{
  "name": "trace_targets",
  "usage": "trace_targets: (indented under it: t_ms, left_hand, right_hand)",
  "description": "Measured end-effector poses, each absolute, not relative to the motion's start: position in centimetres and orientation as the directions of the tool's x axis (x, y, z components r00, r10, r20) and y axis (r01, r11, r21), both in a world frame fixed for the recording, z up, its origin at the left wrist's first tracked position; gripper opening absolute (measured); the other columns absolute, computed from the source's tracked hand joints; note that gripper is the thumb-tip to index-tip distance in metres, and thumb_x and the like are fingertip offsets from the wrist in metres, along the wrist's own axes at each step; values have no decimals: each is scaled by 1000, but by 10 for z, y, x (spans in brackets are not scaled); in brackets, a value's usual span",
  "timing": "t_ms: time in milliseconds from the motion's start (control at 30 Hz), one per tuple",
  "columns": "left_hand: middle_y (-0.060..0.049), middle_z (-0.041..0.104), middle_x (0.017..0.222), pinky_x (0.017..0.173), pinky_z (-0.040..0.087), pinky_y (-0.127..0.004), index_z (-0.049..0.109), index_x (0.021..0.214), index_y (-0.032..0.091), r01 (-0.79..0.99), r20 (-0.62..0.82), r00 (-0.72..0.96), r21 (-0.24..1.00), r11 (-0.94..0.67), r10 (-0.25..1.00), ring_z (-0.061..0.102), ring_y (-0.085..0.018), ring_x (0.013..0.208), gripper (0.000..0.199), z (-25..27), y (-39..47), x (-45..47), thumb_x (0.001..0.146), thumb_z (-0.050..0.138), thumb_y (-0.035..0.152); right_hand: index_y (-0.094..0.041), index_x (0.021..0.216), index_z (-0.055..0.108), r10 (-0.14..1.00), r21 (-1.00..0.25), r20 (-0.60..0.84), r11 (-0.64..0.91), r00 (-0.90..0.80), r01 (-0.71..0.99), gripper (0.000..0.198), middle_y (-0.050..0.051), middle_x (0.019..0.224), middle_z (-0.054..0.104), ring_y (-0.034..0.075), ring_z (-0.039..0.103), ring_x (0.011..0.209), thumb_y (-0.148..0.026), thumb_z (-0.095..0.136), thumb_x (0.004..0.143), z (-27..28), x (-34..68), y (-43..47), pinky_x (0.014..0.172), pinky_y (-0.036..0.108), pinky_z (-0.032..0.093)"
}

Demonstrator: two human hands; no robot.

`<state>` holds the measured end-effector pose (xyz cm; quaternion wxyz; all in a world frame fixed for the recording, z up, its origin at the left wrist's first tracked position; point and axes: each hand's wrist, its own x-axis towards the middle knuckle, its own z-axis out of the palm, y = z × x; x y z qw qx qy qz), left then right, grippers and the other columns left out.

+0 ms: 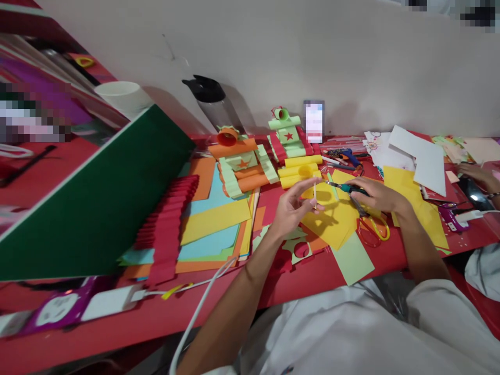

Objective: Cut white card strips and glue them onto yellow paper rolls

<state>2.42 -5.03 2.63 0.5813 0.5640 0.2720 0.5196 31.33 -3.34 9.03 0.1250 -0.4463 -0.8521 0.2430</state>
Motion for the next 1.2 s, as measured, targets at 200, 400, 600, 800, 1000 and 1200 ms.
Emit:
trace_targets:
  t_ms: [200, 400, 600, 800, 1000, 1200]
  left_hand:
    - [-16, 60, 156, 76, 69, -34, 69, 140, 27, -310, 305, 276, 926, -216, 912, 79, -16, 76, 52, 48, -51, 23, 91, 82, 39]
    - [-11, 59, 158, 83, 70, -38, 65, 144, 30, -254, 382, 338, 917, -307, 860, 81, -23, 95, 54, 99, -31, 25, 93, 79, 42]
    - [-10, 68, 147, 96, 68, -48, 71, 137, 27, -207, 407, 399, 913, -351, 822, 75, -35, 119, 54, 128, 0, 30, 86, 86, 38]
    - [-13, 70, 141, 94, 68, -53, 74, 133, 23, -215, 301, 371, 948, -234, 879, 72, -42, 125, 57, 127, 10, 27, 78, 91, 26]
    - [-12, 68, 144, 92, 69, -53, 75, 132, 25, -198, 259, 429, 962, -190, 865, 72, -42, 124, 58, 121, 10, 26, 77, 93, 29]
    - [-14, 72, 137, 90, 69, -54, 73, 135, 22, -169, 250, 430, 966, -195, 867, 73, -43, 122, 58, 124, 8, 25, 80, 90, 30]
  right_hand:
    - [-21, 140, 70, 640, -650, -103, 536, -762, 538, 57, 12, 137, 72, 29, 68, 123, -61, 57, 101, 134, 311, -6, 107, 43, 53]
    - [-27, 144, 68, 651, -611, -55, 578, -757, 541, 55, 8, 143, 70, 30, 64, 131, -60, 57, 102, 170, 314, 13, 117, 44, 47]
    - [-24, 141, 70, 684, -648, 4, 558, -730, 519, 54, 7, 141, 71, 28, 65, 130, -59, 57, 102, 180, 320, 15, 115, 42, 48]
    - [-26, 138, 73, 750, -666, -43, 471, -660, 579, 51, 6, 140, 72, 32, 64, 133, -58, 61, 100, 167, 324, 16, 116, 46, 48]
    - [-27, 138, 72, 736, -730, -48, 436, -675, 527, 49, 5, 132, 75, 30, 66, 125, -56, 63, 100, 159, 312, 20, 111, 44, 50]
    - [-26, 137, 72, 724, -758, -54, 419, -688, 500, 46, 5, 131, 75, 27, 67, 124, -54, 61, 102, 154, 310, 24, 111, 40, 50]
